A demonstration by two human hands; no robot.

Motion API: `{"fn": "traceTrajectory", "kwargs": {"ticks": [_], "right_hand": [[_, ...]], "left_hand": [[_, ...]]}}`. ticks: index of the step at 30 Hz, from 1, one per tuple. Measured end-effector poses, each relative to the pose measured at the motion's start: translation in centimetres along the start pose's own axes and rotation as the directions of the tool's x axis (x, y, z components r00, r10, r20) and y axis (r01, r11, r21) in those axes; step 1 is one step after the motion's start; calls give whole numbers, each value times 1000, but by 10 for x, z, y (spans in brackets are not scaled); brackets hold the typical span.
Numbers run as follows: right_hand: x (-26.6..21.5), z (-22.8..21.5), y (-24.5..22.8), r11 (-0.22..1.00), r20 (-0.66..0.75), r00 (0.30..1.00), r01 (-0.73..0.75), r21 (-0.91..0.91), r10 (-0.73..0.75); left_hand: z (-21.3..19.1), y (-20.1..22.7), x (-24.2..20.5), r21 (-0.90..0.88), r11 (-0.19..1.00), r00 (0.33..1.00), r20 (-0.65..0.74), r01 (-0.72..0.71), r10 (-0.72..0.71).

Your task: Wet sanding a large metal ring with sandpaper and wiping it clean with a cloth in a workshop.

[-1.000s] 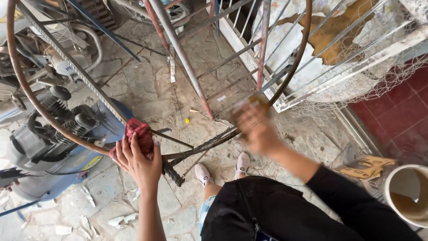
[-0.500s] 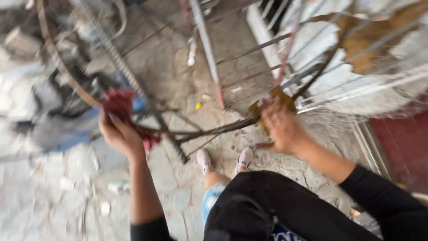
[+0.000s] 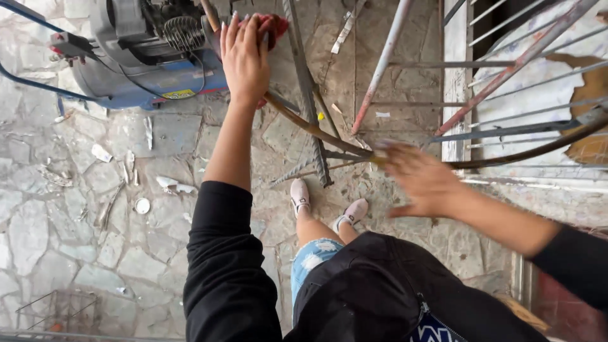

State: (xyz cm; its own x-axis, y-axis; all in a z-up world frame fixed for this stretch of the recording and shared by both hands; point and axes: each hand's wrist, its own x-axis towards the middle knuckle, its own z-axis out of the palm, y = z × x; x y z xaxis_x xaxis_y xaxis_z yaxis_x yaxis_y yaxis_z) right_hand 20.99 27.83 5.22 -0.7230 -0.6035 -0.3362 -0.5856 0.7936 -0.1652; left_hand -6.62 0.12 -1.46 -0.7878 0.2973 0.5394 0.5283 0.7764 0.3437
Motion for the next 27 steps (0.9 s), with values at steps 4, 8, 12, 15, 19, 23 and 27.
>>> {"fn": "traceTrajectory", "kwargs": {"ticks": [4,8,12,15,19,23,27], "right_hand": [[28,15,3,925,-488,857,-38,-378,-164],[-59,48,24,942,-290,953,-18,-336,-85],[4,23,27,939,-197,961,125,-321,-196],[40,48,2,946,-235,960,72,-317,-152],[-45,39,49,858,-175,911,266,-440,-373],[-24,48,59,669,10,923,287,-686,-386],[9,53,35,599,16,918,272,-753,-397]], "left_hand": [[0,4,5,2,999,999,-6,38,-38],[-3,12,2,-37,998,998,-32,51,-52],[-4,7,6,20,997,996,-50,75,-74],[-6,18,-3,-22,996,996,-11,85,-86],[-7,12,4,-43,996,996,-39,81,-83],[-4,11,5,-33,996,996,-40,84,-85],[-6,18,2,-40,995,995,-2,96,-96]]}}
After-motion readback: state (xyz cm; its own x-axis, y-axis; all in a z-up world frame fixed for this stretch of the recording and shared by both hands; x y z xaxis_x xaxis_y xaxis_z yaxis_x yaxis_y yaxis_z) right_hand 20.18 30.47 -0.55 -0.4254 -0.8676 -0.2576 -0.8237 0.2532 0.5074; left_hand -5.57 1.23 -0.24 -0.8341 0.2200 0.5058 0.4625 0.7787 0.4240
